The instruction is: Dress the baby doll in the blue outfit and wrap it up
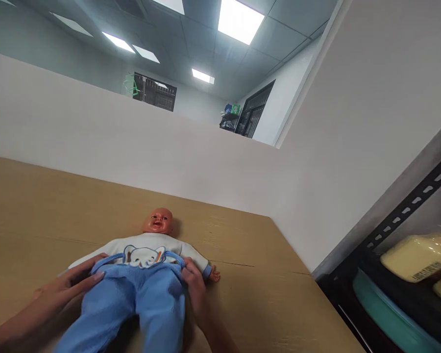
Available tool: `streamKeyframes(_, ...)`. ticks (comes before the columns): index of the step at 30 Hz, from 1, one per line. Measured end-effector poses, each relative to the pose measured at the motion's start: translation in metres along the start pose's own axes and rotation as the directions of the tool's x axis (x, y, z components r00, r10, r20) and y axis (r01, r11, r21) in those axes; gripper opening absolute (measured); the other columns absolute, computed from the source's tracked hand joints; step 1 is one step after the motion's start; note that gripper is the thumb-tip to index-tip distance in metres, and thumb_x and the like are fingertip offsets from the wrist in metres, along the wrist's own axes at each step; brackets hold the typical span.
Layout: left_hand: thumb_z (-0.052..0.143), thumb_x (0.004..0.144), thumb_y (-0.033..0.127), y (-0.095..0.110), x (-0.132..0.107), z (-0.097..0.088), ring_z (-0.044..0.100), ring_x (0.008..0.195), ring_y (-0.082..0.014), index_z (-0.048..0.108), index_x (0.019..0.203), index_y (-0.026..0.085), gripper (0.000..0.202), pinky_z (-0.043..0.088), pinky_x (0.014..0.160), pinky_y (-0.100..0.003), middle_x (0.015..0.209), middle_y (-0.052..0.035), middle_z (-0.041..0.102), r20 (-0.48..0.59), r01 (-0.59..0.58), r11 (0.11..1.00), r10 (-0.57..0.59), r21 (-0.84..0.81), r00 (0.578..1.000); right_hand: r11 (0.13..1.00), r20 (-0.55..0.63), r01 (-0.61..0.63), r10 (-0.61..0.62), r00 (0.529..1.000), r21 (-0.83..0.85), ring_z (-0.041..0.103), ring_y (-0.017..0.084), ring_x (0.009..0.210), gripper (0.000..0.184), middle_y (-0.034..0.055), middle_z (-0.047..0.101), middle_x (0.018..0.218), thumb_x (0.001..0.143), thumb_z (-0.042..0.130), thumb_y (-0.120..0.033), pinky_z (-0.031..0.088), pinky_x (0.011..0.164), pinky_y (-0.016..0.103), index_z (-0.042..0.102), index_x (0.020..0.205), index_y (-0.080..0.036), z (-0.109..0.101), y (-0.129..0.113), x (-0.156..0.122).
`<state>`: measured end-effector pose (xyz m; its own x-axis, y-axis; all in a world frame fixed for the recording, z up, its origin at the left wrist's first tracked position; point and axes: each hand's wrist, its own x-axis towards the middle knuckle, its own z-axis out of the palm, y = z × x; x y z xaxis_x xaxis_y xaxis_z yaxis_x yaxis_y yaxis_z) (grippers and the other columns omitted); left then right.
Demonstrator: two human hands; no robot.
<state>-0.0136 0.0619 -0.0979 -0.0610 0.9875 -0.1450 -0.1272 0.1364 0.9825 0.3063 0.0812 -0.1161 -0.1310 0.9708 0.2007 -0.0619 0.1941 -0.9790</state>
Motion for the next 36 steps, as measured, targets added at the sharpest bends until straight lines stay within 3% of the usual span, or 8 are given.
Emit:
streamKeyframes(4, 0.098, 0.059, 0.076, 0.01, 0.015, -0.004, 0.055, 0.151, -0.047, 0.084, 0.121, 0.03, 0.078, 0.052, 0.124, -0.054, 0.145, -0.0103, 0.076, 0.126, -0.061, 0.976, 0.035, 0.209, 0.991, 0.994, 0.204, 0.022, 0.0, 0.979, -0.107, 0.057, 0.021, 0.1, 0.038, 0.0006, 0.061, 0.099, 0.087, 0.086, -0.056, 0.046, 0.097, 0.032, 0.068, 0.095, -0.024, 0.006, -0.027, 0.018)
streamKeyframes(8, 0.094, 0.071, 0.071, 0.026, 0.03, -0.003, 0.066, 0.14, -0.0428, 0.083, 0.128, 0.031, 0.071, 0.058, 0.116, -0.049, 0.141, -0.0082, 0.078, 0.349, -0.141, 0.963, 0.054, 0.228, 0.935, 0.996, 0.251, -0.009, 0.032, 0.967, -0.09, 0.055, 0.018, 0.095, 0.046, -0.0015, 0.056, 0.097, 0.093, 0.079, -0.065, 0.044, 0.093, 0.031, 0.059, 0.101, -0.025, 0.012, -0.031, 0.044)
streamKeyframes(13, 0.097, 0.071, 0.066, 0.048, 0.032, -0.002, 0.066, 0.137, -0.0426, 0.084, 0.125, 0.032, 0.065, 0.056, 0.116, -0.047, 0.138, -0.0058, 0.079, 0.36, -0.095, 0.911, -0.062, 0.402, 0.931, 0.999, 0.248, -0.019, 0.029, 0.968, -0.043, 0.06, 0.018, 0.086, 0.053, -0.0018, 0.063, 0.092, 0.087, 0.08, -0.069, 0.048, 0.083, 0.031, 0.049, 0.1, -0.027, 0.009, -0.024, 0.072)
streamKeyframes(17, 0.092, 0.082, 0.065, 0.044, 0.035, 0.003, 0.067, 0.133, -0.0383, 0.079, 0.124, 0.027, 0.059, 0.057, 0.113, -0.045, 0.13, -0.0078, 0.079, 0.451, -0.115, 0.971, 0.009, 0.207, 0.892, 0.996, 0.217, -0.05, 0.066, 0.974, -0.075, 0.057, 0.017, 0.075, 0.041, -0.002, 0.065, 0.093, 0.088, 0.073, -0.056, 0.046, 0.073, 0.03, 0.047, 0.104, -0.028, 0.005, -0.02, 0.085)
streamKeyframes(23, 0.084, 0.089, 0.07, 0.013, 0.048, -0.002, 0.07, 0.092, -0.0261, 0.076, 0.103, 0.023, 0.05, 0.059, 0.079, -0.031, 0.099, -0.0055, 0.077, 0.331, -0.212, 0.975, 0.179, 0.067, 0.926, 0.945, 0.173, -0.084, 0.144, 0.974, -0.315, 0.064, 0.025, 0.097, 0.026, 0.0054, 0.07, 0.103, 0.08, 0.067, -0.027, 0.049, 0.094, 0.043, 0.066, 0.105, -0.023, 0.007, -0.009, 0.085)
streamKeyframes(28, 0.073, 0.092, 0.077, 0.008, 0.025, -0.002, 0.07, 0.103, -0.0312, 0.074, 0.109, 0.024, 0.056, 0.059, 0.084, -0.034, 0.109, -0.0078, 0.078, 0.219, -0.196, 0.968, 0.16, 0.154, 0.962, 0.83, 0.212, 0.13, -0.014, 0.977, -0.543, 0.061, 0.028, 0.127, 0.038, 0.0059, 0.07, 0.129, 0.082, 0.065, -0.011, 0.046, 0.114, 0.046, 0.072, 0.117, -0.026, 0.028, -0.038, 0.086)
streamKeyframes(33, 0.063, 0.097, 0.078, 0.007, 0.0, 0.007, 0.071, 0.109, -0.0303, 0.069, 0.121, 0.029, 0.055, 0.054, 0.094, -0.034, 0.112, -0.0033, 0.078, 0.054, -0.276, 0.907, 0.274, 0.317, 0.96, 0.668, 0.573, 0.399, 0.05, 0.818, -0.628, 0.071, 0.024, 0.122, 0.024, 0.0105, 0.075, 0.13, 0.102, 0.061, -0.017, 0.054, 0.11, 0.041, 0.068, 0.124, -0.021, 0.091, -0.07, 0.129)
streamKeyframes(36, 0.061, 0.099, 0.074, 0.001, -0.003, 0.007, 0.072, 0.106, -0.0317, 0.072, 0.119, 0.03, 0.05, 0.054, 0.095, -0.037, 0.111, -0.0032, 0.081, 0.056, -0.358, 0.847, 0.367, 0.393, 0.929, 0.639, 0.753, 0.513, 0.163, 0.638, -0.573, 0.072, 0.027, 0.121, 0.038, 0.0073, 0.08, 0.122, 0.079, 0.089, -0.01, 0.053, 0.109, 0.039, 0.076, 0.113, -0.021, 0.14, -0.062, 0.164)
